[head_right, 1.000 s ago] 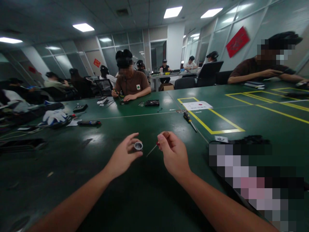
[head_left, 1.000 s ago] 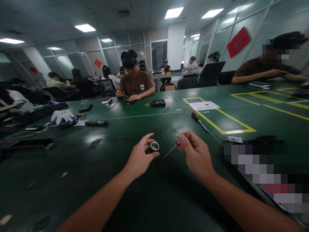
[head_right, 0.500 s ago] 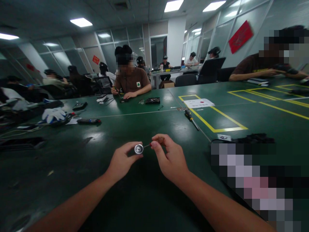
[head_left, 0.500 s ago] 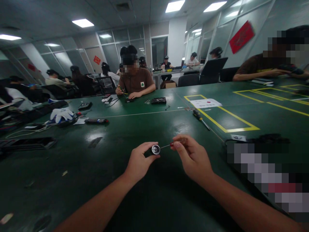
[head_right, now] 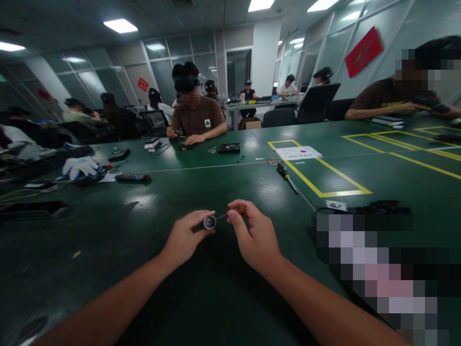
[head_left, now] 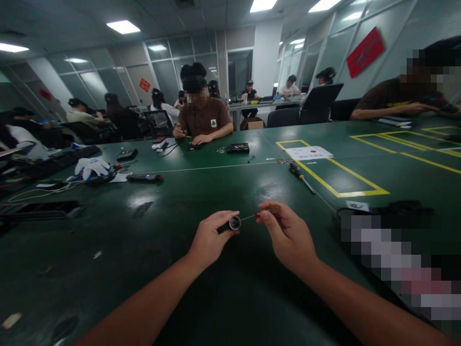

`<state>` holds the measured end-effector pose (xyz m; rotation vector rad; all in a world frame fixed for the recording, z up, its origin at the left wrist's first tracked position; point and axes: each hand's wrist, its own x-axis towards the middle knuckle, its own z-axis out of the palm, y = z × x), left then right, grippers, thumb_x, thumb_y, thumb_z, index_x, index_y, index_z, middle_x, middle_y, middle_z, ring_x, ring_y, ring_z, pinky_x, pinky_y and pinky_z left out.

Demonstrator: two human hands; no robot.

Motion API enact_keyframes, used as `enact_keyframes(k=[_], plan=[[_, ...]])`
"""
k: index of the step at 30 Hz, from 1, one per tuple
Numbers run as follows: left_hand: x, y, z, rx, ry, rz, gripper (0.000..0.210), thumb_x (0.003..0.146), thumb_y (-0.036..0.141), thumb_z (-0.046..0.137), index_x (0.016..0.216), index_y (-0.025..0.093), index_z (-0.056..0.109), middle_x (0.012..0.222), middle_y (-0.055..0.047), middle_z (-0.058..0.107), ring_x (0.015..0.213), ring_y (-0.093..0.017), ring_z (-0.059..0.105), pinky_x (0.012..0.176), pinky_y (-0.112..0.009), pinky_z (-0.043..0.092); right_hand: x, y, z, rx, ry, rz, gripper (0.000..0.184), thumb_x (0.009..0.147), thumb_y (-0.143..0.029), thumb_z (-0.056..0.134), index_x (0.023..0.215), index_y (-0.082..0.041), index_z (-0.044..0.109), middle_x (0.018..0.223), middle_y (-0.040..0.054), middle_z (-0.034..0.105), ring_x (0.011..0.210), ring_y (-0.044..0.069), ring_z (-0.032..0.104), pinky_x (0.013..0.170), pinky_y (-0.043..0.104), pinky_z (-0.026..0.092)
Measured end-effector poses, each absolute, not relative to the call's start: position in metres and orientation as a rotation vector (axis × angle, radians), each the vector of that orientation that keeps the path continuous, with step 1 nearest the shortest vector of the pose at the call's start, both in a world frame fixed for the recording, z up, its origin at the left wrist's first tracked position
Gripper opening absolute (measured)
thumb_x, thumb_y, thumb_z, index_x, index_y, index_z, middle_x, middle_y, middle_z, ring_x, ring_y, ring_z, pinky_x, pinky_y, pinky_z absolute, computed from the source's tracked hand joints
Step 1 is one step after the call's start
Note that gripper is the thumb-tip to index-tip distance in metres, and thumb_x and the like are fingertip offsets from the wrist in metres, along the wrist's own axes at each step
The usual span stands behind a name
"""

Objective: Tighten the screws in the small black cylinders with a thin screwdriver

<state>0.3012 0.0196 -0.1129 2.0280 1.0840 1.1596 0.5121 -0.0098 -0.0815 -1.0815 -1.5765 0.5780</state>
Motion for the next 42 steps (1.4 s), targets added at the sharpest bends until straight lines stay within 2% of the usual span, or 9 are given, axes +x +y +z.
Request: enact_keyframes(k=[6, 16, 20, 26, 37, 42], plan=[[0.303, 0.0193, -0.1127, 1.988, 1.105, 1.165, 0.044, 0.084, 0.012, 0.075, 0.125, 0.026, 0.071, 0.129, -0.004, 0.071, 0.123, -0.022, 0.064, 0.112, -0.041, 0.048, 0.5124, -0.0076, -0.0844, -1.089, -1.539, 0.6, 0.025, 0.102, -0.045, 0.054, 0.11, -0.024, 0.064, 0.087, 0.0034, 0.073, 0.08, 0.02, 0.073, 0.074, 0.032, 0.055], [0.3029, 0.0198, -0.1098, 1.928, 1.143, 1.157, 0.044, 0.083, 0.013, 0.076, 0.125, 0.027, 0.072, 0.127, -0.004, 0.072, 0.12, -0.022, 0.066, 0.109, -0.04, 0.049, 0.514, -0.0056, -0.0894, -1.075, -1.539, 0.637, 0.022, 0.102, -0.043, 0.055, 0.114, -0.026, 0.064, 0.093, 0.0024, 0.073, 0.085, 0.019, 0.073, 0.078, 0.032, 0.055], [0.3038, 0.0194, -0.1079, 1.862, 1.226, 1.141, 0.052, 0.081, 0.013, 0.078, 0.129, 0.027, 0.068, 0.127, -0.004, 0.072, 0.12, -0.023, 0.066, 0.11, -0.042, 0.048, 0.5136, -0.0053, -0.0894, -1.073, -1.513, 0.66, 0.023, 0.102, -0.044, 0.055, 0.113, -0.026, 0.064, 0.092, 0.0023, 0.072, 0.085, 0.019, 0.072, 0.076, 0.031, 0.055], [0.3031, 0.0191, -0.106, 1.909, 1.219, 1.149, 0.037, 0.079, 0.012, 0.079, 0.115, 0.022, 0.074, 0.121, -0.005, 0.074, 0.116, -0.024, 0.067, 0.108, -0.043, 0.05, 0.5116, -0.0031, -0.0864, -1.058, -1.449, 0.717, 0.026, 0.1, -0.046, 0.057, 0.111, -0.024, 0.064, 0.093, 0.0035, 0.072, 0.083, 0.019, 0.071, 0.076, 0.033, 0.056], [0.3016, 0.0202, -0.1062, 1.954, 1.2, 1.174, 0.043, 0.08, 0.011, 0.079, 0.121, 0.023, 0.073, 0.123, -0.006, 0.073, 0.116, -0.022, 0.067, 0.108, -0.042, 0.05, 0.512, -0.0008, -0.0865, -1.059, -1.422, 0.755, 0.026, 0.099, -0.046, 0.058, 0.109, -0.023, 0.064, 0.089, 0.0036, 0.071, 0.082, 0.02, 0.07, 0.077, 0.035, 0.056], [0.3013, 0.0206, -0.107, 1.964, 1.207, 1.163, 0.044, 0.081, 0.01, 0.078, 0.123, 0.023, 0.072, 0.124, -0.006, 0.073, 0.117, -0.022, 0.067, 0.109, -0.041, 0.05, 0.5127, -0.0019, -0.0862, -1.051, -1.482, 0.759, 0.024, 0.102, -0.044, 0.054, 0.112, -0.023, 0.061, 0.079, 0.0006, 0.066, 0.076, 0.018, 0.065, 0.073, 0.033, 0.052]])
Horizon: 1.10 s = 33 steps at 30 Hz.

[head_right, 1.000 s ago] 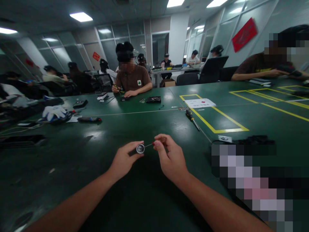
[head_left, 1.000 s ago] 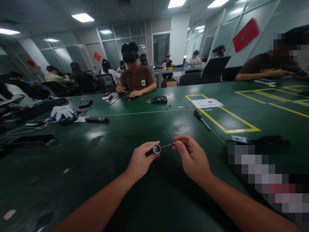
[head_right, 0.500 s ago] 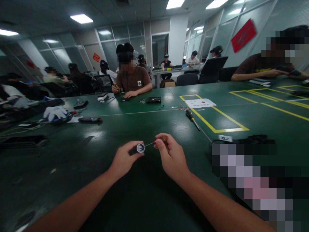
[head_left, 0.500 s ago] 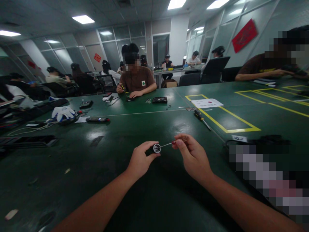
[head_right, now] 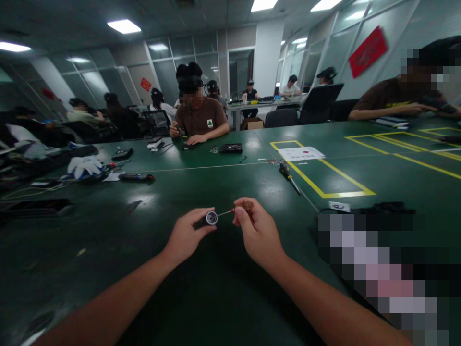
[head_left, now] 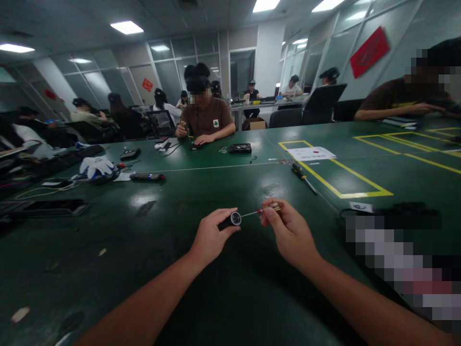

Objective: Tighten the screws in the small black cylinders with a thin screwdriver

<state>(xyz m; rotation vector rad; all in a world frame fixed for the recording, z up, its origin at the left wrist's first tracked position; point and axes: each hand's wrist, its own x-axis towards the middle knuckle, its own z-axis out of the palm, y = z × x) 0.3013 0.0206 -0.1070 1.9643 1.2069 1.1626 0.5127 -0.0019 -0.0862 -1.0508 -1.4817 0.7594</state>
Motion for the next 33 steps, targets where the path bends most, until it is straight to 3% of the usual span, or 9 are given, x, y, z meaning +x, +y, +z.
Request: enact_keyframes(k=[3, 9, 13, 21, 27, 33], plan=[[0.3, 0.022, -0.11, 1.977, 1.208, 1.155, 0.042, 0.081, 0.01, 0.077, 0.121, 0.024, 0.073, 0.123, -0.005, 0.073, 0.115, -0.021, 0.067, 0.107, -0.041, 0.051, 0.512, -0.005, -0.086, -0.976, -1.541, 0.85, 0.025, 0.101, -0.045, 0.055, 0.112, -0.024, 0.061, 0.081, -0.0001, 0.064, 0.075, 0.018, 0.063, 0.07, 0.031, 0.051], [0.298, 0.026, -0.114, 1.983, 1.208, 1.149, 0.042, 0.08, 0.01, 0.077, 0.119, 0.025, 0.074, 0.123, -0.005, 0.073, 0.116, -0.023, 0.067, 0.109, -0.044, 0.05, 0.509, -0.006, -0.085, -1.057, -1.534, 0.768, 0.036, 0.104, -0.048, 0.045, 0.095, -0.023, 0.069, 0.084, 0.003, 0.067, 0.075, 0.018, 0.062, 0.068, 0.031, 0.049], [0.297, 0.026, -0.112, 1.966, 1.22, 1.16, 0.042, 0.081, 0.011, 0.077, 0.12, 0.025, 0.074, 0.124, -0.005, 0.073, 0.116, -0.023, 0.068, 0.11, -0.046, 0.05, 0.507, -0.005, -0.083, -1.075, -1.42, 0.777, 0.022, 0.097, -0.043, 0.058, 0.105, -0.023, 0.066, 0.088, 0.0033, 0.071, 0.081, 0.02, 0.068, 0.074, 0.033, 0.054], [0.295, 0.024, -0.113, 1.947, 1.249, 1.167, 0.043, 0.08, 0.011, 0.077, 0.12, 0.026, 0.075, 0.125, -0.004, 0.073, 0.12, -0.024, 0.067, 0.113, -0.048, 0.048, 0.51, 0.006, -0.087, -1.088, -1.327, 0.854, 0.03, 0.096, -0.047, 0.06, 0.103, -0.02, 0.07, 0.091, 0.0064, 0.075, 0.083, 0.021, 0.07, 0.082, 0.038, 0.057], [0.295, 0.03, -0.113, 1.936, 1.243, 1.203, 0.04, 0.08, 0.013, 0.077, 0.118, 0.025, 0.075, 0.125, -0.005, 0.073, 0.12, -0.025, 0.067, 0.113, -0.049, 0.048, 0.518, 0.023, -0.095, -0.953, -0.948, 1.35, 0.031, 0.094, -0.05, 0.06, 0.086, -0.02, 0.065, 0.073, 0.0047, 0.067, 0.069, 0.021, 0.068, 0.079, 0.045, 0.062], [0.293, 0.03, -0.112, 1.916, 1.275, 1.235, 0.04, 0.081, 0.017, 0.078, 0.12, 0.025, 0.074, 0.125, -0.006, 0.073, 0.118, -0.025, 0.068, 0.112, -0.048, 0.049, 0.515, 0.019, -0.094, -0.976, -1.096, 1.033, 0.034, 0.093, -0.053, 0.063, 0.1, -0.02, 0.066, 0.091, 0.0055, 0.072, 0.082, 0.019, 0.07, 0.084, 0.04, 0.059]])
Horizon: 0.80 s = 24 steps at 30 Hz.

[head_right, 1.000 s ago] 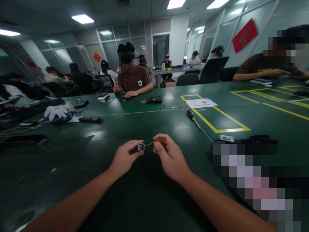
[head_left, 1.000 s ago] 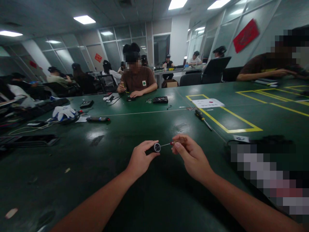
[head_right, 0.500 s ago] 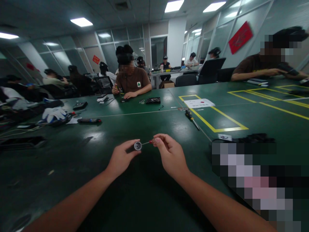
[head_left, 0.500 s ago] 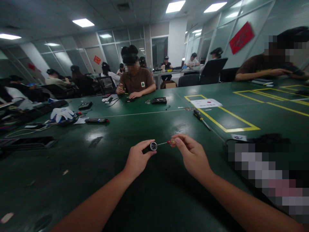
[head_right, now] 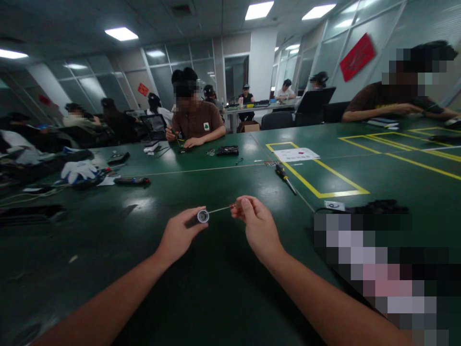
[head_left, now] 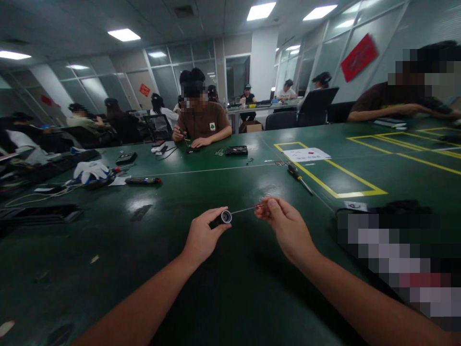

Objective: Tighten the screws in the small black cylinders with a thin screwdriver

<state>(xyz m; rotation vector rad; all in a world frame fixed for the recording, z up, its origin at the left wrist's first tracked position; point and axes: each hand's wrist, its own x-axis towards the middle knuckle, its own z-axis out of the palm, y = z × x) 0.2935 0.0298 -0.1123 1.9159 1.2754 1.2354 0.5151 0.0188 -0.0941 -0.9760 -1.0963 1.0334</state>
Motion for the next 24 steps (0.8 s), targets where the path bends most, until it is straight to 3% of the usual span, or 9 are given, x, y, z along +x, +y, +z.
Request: enact_keyframes(k=[10, 24], plan=[[0.294, 0.027, -0.109, 1.922, 1.305, 1.225, 0.042, 0.081, 0.017, 0.079, 0.122, 0.025, 0.073, 0.125, -0.006, 0.073, 0.119, -0.025, 0.067, 0.112, -0.048, 0.048, 0.511, 0.005, -0.09, -1.109, -1.419, 0.762, 0.03, 0.103, -0.047, 0.05, 0.109, -0.022, 0.064, 0.095, 0.0051, 0.074, 0.088, 0.021, 0.071, 0.085, 0.039, 0.055], [0.293, 0.029, -0.111, 1.934, 1.298, 1.218, 0.042, 0.08, 0.015, 0.079, 0.121, 0.024, 0.073, 0.125, -0.006, 0.073, 0.118, -0.024, 0.067, 0.111, -0.044, 0.049, 0.512, 0.004, -0.09, -1.116, -1.446, 0.735, 0.029, 0.103, -0.047, 0.049, 0.111, -0.023, 0.064, 0.096, 0.0046, 0.074, 0.091, 0.022, 0.071, 0.086, 0.038, 0.053]])
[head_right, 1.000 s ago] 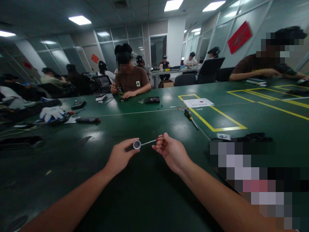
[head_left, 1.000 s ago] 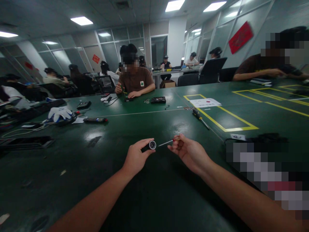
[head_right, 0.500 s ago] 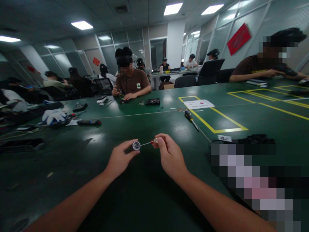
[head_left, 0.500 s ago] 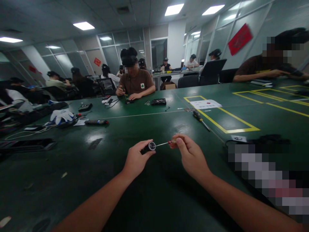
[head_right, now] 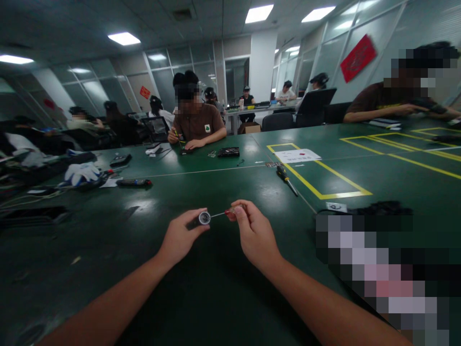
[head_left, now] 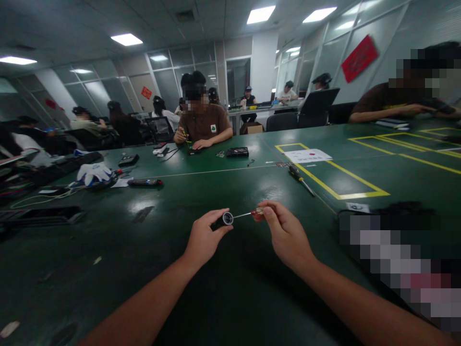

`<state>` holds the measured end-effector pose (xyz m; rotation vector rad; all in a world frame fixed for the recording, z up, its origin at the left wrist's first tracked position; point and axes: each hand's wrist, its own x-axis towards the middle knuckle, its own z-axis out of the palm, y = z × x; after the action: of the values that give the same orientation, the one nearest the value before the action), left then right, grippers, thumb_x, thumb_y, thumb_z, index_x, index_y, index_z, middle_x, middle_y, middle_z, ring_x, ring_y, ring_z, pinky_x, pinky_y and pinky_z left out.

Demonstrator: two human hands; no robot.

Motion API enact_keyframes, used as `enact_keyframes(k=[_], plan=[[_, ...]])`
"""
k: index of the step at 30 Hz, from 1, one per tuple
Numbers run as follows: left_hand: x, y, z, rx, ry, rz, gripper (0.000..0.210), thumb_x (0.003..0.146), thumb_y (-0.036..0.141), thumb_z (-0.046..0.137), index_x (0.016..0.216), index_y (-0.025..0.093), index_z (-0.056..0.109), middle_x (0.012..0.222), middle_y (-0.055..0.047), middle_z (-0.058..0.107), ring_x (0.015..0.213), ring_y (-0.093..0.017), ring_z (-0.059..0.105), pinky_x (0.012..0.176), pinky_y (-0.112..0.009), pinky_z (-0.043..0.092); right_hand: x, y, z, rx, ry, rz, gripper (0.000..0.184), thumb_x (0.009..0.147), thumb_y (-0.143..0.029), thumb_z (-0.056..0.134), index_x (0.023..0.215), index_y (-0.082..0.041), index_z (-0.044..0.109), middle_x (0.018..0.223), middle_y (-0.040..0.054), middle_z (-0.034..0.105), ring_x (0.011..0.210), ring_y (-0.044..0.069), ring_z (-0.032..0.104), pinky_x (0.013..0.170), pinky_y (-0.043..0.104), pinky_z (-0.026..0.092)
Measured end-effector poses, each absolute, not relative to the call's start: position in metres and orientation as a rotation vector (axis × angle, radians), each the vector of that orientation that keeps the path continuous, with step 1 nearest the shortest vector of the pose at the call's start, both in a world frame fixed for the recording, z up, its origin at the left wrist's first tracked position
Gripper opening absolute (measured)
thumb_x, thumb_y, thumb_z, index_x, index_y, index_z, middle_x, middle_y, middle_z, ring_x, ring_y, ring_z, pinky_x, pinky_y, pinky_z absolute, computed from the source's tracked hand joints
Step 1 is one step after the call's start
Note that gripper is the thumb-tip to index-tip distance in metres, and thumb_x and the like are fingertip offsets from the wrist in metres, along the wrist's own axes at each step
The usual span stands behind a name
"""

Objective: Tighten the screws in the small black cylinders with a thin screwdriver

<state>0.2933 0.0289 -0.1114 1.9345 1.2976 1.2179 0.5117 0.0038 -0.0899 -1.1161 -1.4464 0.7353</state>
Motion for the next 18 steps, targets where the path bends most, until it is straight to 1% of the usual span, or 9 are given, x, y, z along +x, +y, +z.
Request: enact_keyframes(k=[6, 13, 18], plan=[[0.2949, 0.0271, -0.1071, 1.935, 1.307, 1.179, 0.042, 0.079, 0.013, 0.079, 0.119, 0.025, 0.074, 0.124, -0.005, 0.073, 0.117, -0.024, 0.067, 0.11, -0.045, 0.049, 0.5115, 0.0043, -0.0905, -1.106, -1.428, 0.772, 0.029, 0.102, -0.047, 0.05, 0.109, -0.023, 0.064, 0.095, 0.0043, 0.074, 0.09, 0.022, 0.071, 0.086, 0.039, 0.053], [0.2938, 0.0273, -0.1086, 1.937, 1.3, 1.184, 0.043, 0.082, 0.015, 0.079, 0.123, 0.025, 0.072, 0.126, -0.004, 0.072, 0.118, -0.022, 0.066, 0.111, -0.043, 0.048, 0.5113, 0.0043, -0.0894, -1.149, -1.404, 0.746, 0.028, 0.102, -0.046, 0.05, 0.108, -0.023, 0.064, 0.093, 0.0042, 0.073, 0.089, 0.022, 0.07, 0.085, 0.038, 0.052], [0.2947, 0.0265, -0.1072, 1.936, 1.286, 1.179, 0.042, 0.081, 0.012, 0.079, 0.121, 0.024, 0.073, 0.125, -0.004, 0.073, 0.117, -0.022, 0.067, 0.11, -0.042, 0.049, 0.5102, 0.0045, -0.0911, -1.122, -1.417, 0.76, 0.028, 0.103, -0.047, 0.049, 0.11, -0.023, 0.064, 0.096, 0.0045, 0.073, 0.091, 0.022, 0.07, 0.086, 0.038, 0.052]])
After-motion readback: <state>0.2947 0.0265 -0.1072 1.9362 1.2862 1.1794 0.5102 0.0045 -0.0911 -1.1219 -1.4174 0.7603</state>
